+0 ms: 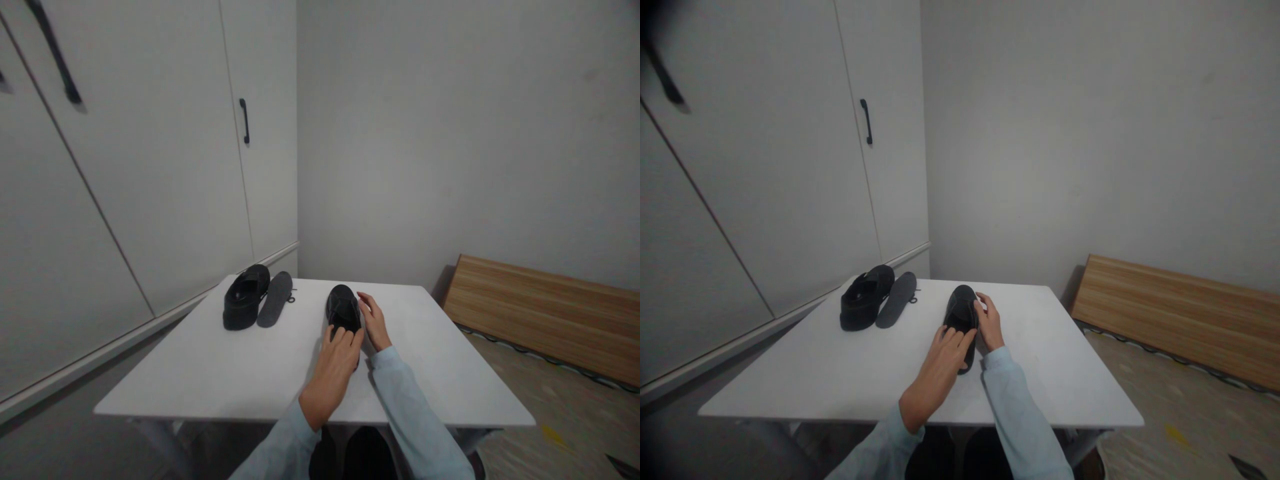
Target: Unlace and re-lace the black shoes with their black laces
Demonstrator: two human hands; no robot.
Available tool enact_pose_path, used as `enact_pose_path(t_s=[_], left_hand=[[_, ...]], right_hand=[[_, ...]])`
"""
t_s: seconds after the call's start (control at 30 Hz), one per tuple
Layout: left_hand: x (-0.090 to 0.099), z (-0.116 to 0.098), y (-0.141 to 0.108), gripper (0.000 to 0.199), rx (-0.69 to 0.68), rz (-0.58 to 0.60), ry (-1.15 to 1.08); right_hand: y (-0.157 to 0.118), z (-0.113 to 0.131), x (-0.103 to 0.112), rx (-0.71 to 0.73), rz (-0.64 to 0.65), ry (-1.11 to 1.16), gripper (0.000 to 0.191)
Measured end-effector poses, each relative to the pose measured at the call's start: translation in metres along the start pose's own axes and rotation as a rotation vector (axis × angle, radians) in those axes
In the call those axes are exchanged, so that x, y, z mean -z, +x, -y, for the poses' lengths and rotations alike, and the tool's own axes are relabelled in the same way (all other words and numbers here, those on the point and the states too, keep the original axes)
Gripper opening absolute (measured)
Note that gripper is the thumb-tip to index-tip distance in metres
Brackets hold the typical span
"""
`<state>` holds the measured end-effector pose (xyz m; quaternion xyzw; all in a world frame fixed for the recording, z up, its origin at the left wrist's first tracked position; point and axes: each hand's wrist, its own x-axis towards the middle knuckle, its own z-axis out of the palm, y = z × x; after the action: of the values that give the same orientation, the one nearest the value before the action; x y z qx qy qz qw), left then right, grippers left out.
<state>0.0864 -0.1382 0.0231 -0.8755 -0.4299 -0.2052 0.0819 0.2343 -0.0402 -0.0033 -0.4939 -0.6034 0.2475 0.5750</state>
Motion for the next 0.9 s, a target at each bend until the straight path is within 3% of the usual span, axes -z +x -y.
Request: enact_pose_path(t_s=[0.23, 0.47, 0.63, 0.73, 0.9], left_hand=[[0.004, 0.01, 0.003, 0.054, -0.049, 0.032, -0.058], [0.006, 0.006, 0.007, 0.052, -0.062, 0.018, 0.074], [0.023, 0.011, 0.013, 0.052, -0.083, 0.012, 0.064], [0.044, 0.026, 0.025, 0.036, -0.061, 0.033, 0.006], [0.063, 0.078, 0.053, 0.03, 0.168, -0.043, -0.043]], right_hand=[[0.0, -0.003, -0.002, 0.04, 0.097, 0.05, 0.039], [0.0, 0.001, 0.002, 0.083, 0.181, 0.004, 0.041], [0.0, 0.001, 0.001, 0.069, 0.169, 0.009, 0.042], [-0.001, 0.002, 0.001, 0.061, 0.182, 0.02, 0.044], [-0.002, 0.008, 0.004, 0.051, 0.206, 0.017, 0.047]])
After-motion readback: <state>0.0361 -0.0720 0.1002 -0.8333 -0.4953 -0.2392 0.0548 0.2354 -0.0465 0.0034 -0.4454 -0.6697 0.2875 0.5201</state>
